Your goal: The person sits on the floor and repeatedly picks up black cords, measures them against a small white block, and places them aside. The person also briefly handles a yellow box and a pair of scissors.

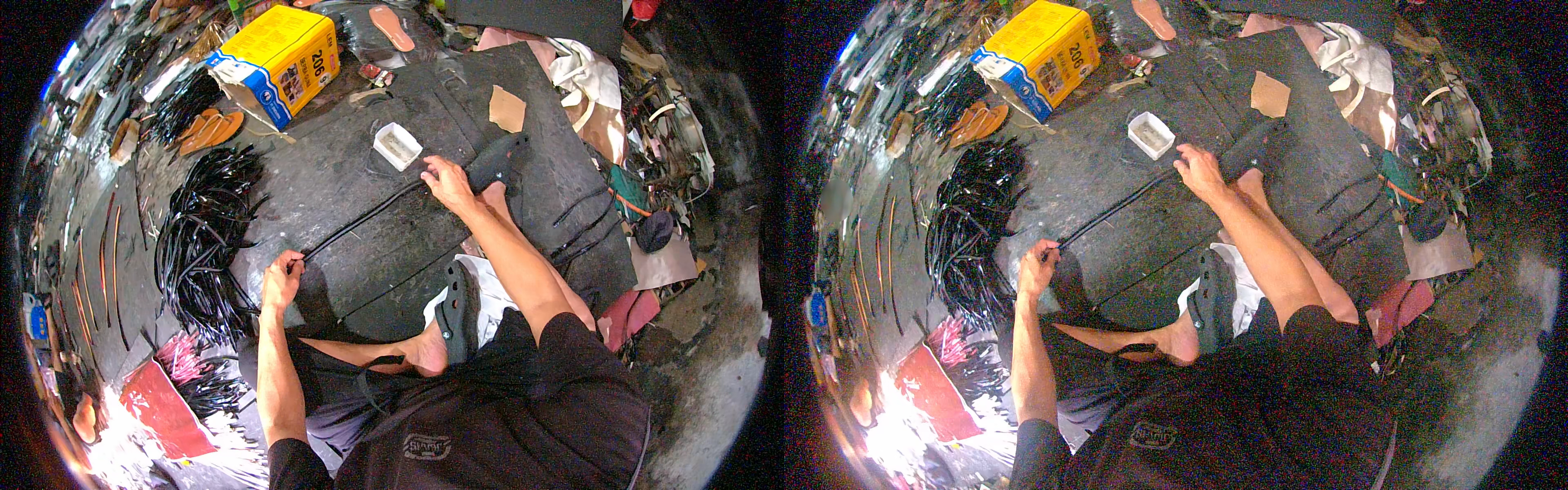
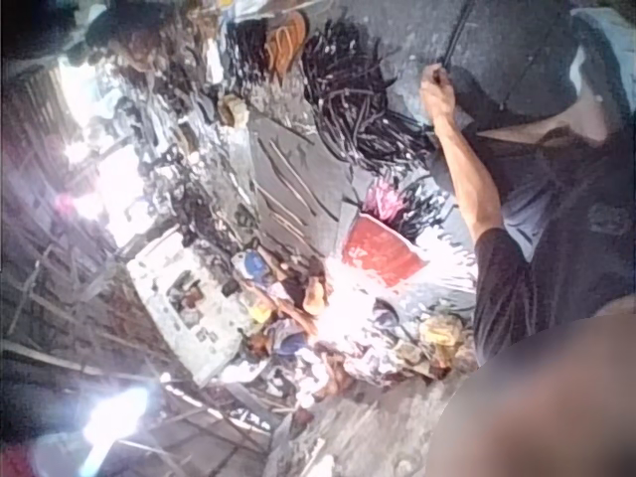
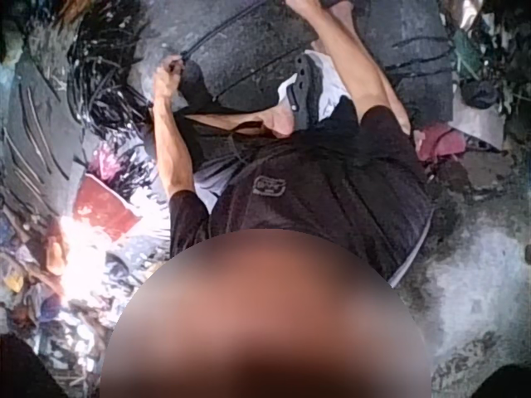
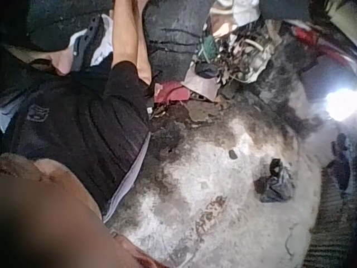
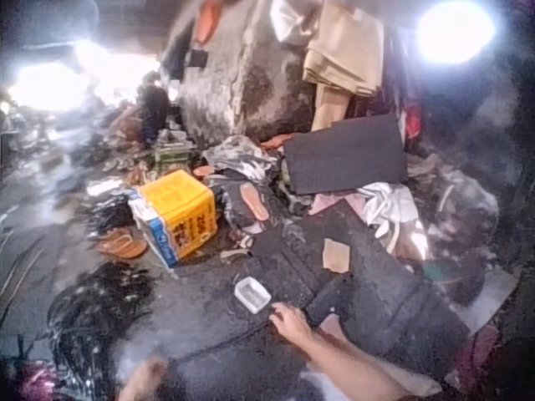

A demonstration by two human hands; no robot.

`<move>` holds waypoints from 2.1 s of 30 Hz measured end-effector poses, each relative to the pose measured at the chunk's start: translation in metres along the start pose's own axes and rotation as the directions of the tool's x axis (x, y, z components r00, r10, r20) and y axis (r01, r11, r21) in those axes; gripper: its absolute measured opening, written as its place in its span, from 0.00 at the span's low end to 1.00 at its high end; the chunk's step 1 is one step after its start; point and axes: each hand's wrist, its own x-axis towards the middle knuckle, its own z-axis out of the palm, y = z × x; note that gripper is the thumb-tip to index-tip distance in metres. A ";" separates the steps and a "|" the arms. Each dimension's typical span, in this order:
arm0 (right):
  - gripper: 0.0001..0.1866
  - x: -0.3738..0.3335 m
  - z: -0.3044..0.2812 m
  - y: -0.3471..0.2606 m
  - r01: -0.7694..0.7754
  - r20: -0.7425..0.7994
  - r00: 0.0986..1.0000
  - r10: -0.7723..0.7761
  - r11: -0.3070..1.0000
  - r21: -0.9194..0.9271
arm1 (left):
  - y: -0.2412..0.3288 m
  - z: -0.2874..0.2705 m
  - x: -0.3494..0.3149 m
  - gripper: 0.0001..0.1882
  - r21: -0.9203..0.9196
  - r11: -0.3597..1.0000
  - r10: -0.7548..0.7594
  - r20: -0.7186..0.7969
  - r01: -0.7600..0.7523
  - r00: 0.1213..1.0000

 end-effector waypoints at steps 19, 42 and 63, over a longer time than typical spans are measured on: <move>0.38 0.053 -0.022 -0.040 0.345 0.273 0.930 -0.246 0.839 -0.420 | 0.012 -0.005 -0.007 0.15 0.047 0.998 0.039 0.019 -0.040 0.999; 0.31 -0.048 0.026 -0.021 -0.163 0.118 0.968 0.220 0.916 -0.365 | 0.000 -0.002 -0.010 0.15 0.036 0.990 0.138 -0.030 -0.137 0.990; 0.41 0.049 -0.018 -0.034 0.304 0.210 0.948 -0.238 0.872 -0.383 | 0.006 -0.005 -0.008 0.14 0.046 0.993 0.114 -0.030 -0.113 0.993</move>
